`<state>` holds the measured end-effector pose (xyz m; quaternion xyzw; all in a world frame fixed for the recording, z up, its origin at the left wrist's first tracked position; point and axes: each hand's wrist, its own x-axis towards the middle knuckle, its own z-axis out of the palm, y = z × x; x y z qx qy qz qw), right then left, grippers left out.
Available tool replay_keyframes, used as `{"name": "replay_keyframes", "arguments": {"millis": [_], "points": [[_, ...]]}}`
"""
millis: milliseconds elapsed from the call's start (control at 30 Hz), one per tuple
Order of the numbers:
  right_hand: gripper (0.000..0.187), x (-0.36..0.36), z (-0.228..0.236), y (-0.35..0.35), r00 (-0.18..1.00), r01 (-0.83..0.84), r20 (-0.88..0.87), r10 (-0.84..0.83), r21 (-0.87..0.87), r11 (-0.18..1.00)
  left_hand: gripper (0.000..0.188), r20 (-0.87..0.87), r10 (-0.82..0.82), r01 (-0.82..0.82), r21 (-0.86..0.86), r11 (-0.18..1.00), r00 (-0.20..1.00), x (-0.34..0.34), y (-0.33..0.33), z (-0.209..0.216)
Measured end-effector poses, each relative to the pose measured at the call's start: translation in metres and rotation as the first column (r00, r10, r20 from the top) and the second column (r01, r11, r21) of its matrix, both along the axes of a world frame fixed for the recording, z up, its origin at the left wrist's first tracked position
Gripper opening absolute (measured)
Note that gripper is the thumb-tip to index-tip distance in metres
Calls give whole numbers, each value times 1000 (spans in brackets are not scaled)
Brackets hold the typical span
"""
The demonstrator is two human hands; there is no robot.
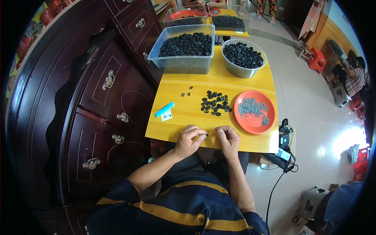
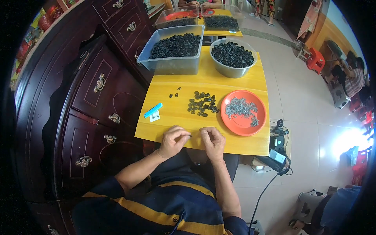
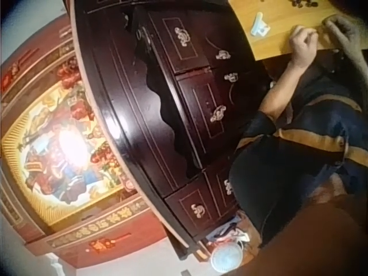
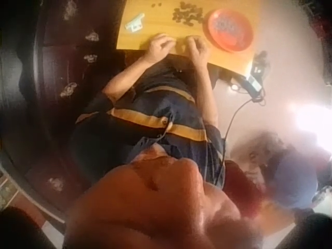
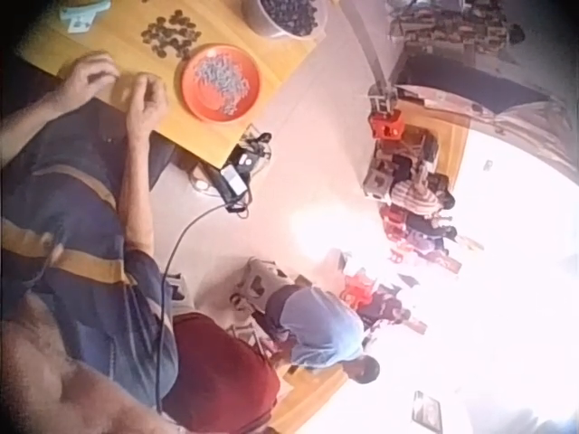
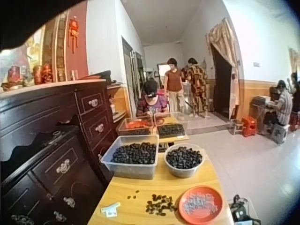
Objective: The person assembles plastic cord locks by hand, picking up plastic housing pieces and inserting internal components and springs into them.
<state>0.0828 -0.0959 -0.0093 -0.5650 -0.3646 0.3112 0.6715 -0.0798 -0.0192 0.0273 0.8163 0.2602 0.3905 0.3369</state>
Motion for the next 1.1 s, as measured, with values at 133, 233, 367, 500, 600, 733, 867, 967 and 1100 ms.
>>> {"name": "replay_keyframes", "arguments": {"millis": [133,233,367,500,600,733,867,967,1100], "points": [[15,3,9,-5,918,-274,-294,266,16,962,10,27,-3,0,96,995,1000,17,9,14],[16,5,12,-6,844,-309,-435,314,86,947,12,-38,-45,52,214,975,998,30,10,24],[16,14,17,-11,805,-291,-522,282,66,954,14,-60,-91,103,235,966,994,43,8,29],[14,22,17,-17,722,-234,-660,209,51,971,15,-64,-183,193,280,940,981,54,6,30],[14,29,19,-23,711,-226,-680,182,24,974,16,-93,-228,246,308,919,969,61,5,29],[14,38,22,-33,758,-240,-632,160,-43,970,17,-178,-251,301,375,877,952,69,5,27],[12,48,15,-39,776,-221,-611,158,-28,975,17,-178,-290,335,330,883,940,81,2,26],[10,50,11,-40,767,-148,-629,126,18,989,16,-161,-355,380,163,910,921,92,6,27],[11,44,6,-37,823,-180,-550,145,-11,984,16,-187,-323,353,162,921,928,122,27,32]]}}
